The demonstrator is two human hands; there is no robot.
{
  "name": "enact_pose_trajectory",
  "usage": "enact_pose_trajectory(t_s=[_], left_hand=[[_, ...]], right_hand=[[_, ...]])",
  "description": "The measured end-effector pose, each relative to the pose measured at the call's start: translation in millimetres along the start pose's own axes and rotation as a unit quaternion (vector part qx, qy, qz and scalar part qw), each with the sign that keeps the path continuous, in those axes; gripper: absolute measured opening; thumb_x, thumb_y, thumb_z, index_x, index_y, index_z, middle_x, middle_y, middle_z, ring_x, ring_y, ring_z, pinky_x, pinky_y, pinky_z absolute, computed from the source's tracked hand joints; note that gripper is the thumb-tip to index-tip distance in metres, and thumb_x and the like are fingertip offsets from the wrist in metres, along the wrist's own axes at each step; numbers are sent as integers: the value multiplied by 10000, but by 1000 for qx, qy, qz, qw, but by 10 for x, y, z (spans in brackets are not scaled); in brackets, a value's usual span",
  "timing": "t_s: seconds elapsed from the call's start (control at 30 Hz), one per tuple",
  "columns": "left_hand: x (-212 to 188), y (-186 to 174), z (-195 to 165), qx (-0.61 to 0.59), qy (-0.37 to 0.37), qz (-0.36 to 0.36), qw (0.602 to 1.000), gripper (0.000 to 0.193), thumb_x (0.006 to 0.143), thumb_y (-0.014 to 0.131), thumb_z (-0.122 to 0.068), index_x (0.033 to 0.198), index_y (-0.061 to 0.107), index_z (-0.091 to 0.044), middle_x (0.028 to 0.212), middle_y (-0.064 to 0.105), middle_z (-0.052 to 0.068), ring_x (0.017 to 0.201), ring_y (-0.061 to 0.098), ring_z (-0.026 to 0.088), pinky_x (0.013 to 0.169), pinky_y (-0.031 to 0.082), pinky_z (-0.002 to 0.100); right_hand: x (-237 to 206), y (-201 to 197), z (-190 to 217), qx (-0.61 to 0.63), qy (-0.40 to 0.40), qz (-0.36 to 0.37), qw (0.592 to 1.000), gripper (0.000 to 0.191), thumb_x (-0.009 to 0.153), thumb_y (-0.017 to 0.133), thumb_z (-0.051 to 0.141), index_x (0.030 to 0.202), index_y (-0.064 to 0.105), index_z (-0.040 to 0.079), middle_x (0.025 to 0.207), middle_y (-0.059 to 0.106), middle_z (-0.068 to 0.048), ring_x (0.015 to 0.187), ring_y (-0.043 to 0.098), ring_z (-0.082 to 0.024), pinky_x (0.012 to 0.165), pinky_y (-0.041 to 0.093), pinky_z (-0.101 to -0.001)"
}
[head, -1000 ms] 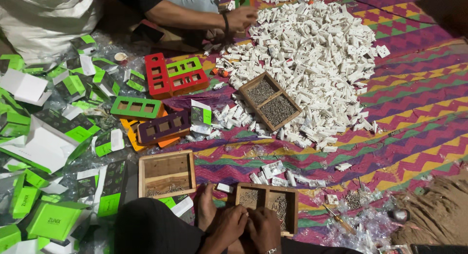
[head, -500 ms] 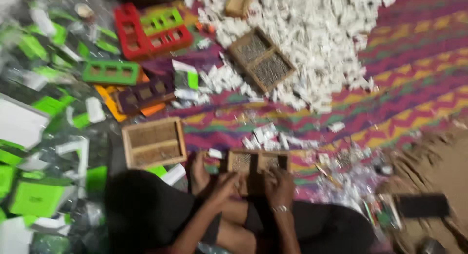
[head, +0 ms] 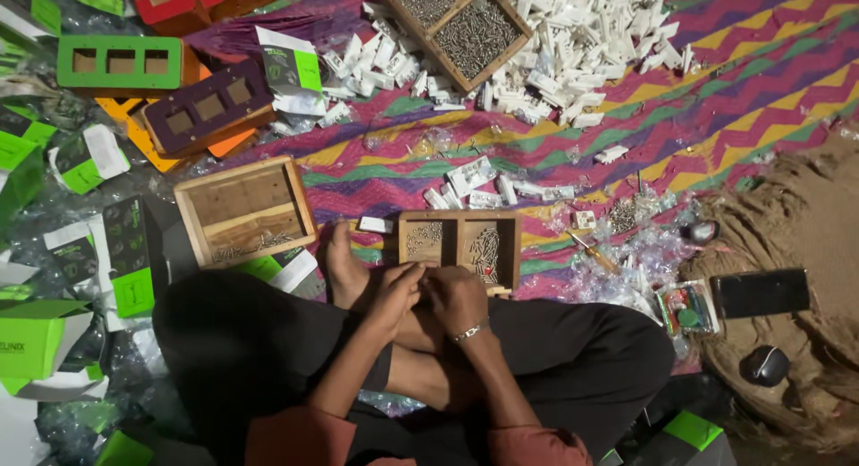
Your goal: The person sits on the floor and assembles small electrical components by hand. They pick up white plastic pieces and metal pins from a wooden box, insert the pins into the plastic, and place the assembled units into a second wooden box. The person repeats this process continuously.
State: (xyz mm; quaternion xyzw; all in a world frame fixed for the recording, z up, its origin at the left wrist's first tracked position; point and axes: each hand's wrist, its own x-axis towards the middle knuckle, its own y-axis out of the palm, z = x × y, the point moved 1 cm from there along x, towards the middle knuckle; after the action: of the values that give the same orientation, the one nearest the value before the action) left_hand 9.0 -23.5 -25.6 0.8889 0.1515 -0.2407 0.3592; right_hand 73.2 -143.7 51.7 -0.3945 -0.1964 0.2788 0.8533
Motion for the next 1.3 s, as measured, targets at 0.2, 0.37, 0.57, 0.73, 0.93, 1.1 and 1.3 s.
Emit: enact_pose_trajectory(t_s=[0.2, 0.37, 0.57, 0.73, 0.93, 1.1, 1.3], left_hand=[[-5, -15, -90, 77, 70, 21, 994, 187, 991, 647, -161, 1064, 715, -4, 848, 692, -6, 708, 610, 63, 627, 486, 200], [-8, -25, -116, 154, 86, 8, 984, 171, 989, 671, -146, 997, 711, 21, 780, 648, -8, 658, 583, 68, 569, 444, 229], [-46, 24, -197, 187, 139, 51, 971, 172, 1008, 652, -141, 1006, 723, 16, 787, 656, -11, 684, 588, 49, 611, 482, 196], [-31, 2, -184, 132, 81, 61, 986, 227, 1023, 580, -168, 1031, 718, 12, 794, 671, -12, 659, 591, 48, 568, 442, 201], [26, -40, -166, 158, 91, 51, 982, 270, 1045, 577, -192, 991, 725, 27, 681, 639, -7, 583, 548, 55, 528, 413, 210], [-37, -7, -215, 320, 191, -30, 928, 203, 941, 687, -177, 950, 755, 15, 730, 727, 45, 631, 643, 114, 568, 495, 279], [-115, 88, -287, 435, 347, -60, 829, 133, 914, 685, -115, 933, 722, 11, 867, 748, 193, 810, 745, 352, 685, 573, 409]], right_hand=[[-4, -38, -26, 107, 67, -54, 991, 132, 867, 763, 74, 991, 756, 30, 909, 752, -155, 841, 726, -305, 754, 565, -374], [-33, 6, -112, 195, 172, -33, 965, 130, 895, 740, 79, 1011, 750, 23, 881, 769, -99, 800, 744, -166, 720, 579, -293], [-39, 99, -193, 256, 200, -49, 945, 156, 906, 741, 98, 1043, 739, 23, 902, 781, -87, 822, 724, -134, 737, 577, -275], [-10, 49, -122, 172, 138, -48, 974, 116, 902, 769, 94, 996, 771, 27, 909, 768, -101, 834, 740, -212, 751, 570, -324], [72, -118, 18, 86, -25, -7, 996, 201, 809, 749, 18, 1009, 757, 23, 956, 730, -128, 897, 698, -330, 796, 547, -403], [75, -200, 34, 11, -34, -7, 999, 176, 745, 771, 10, 917, 762, 50, 858, 710, -123, 835, 677, -348, 748, 525, -432], [46, -140, 74, -36, -57, 1, 998, 462, 640, 751, 45, 1100, 750, 3, 974, 687, -182, 939, 611, -391, 789, 465, -500]])
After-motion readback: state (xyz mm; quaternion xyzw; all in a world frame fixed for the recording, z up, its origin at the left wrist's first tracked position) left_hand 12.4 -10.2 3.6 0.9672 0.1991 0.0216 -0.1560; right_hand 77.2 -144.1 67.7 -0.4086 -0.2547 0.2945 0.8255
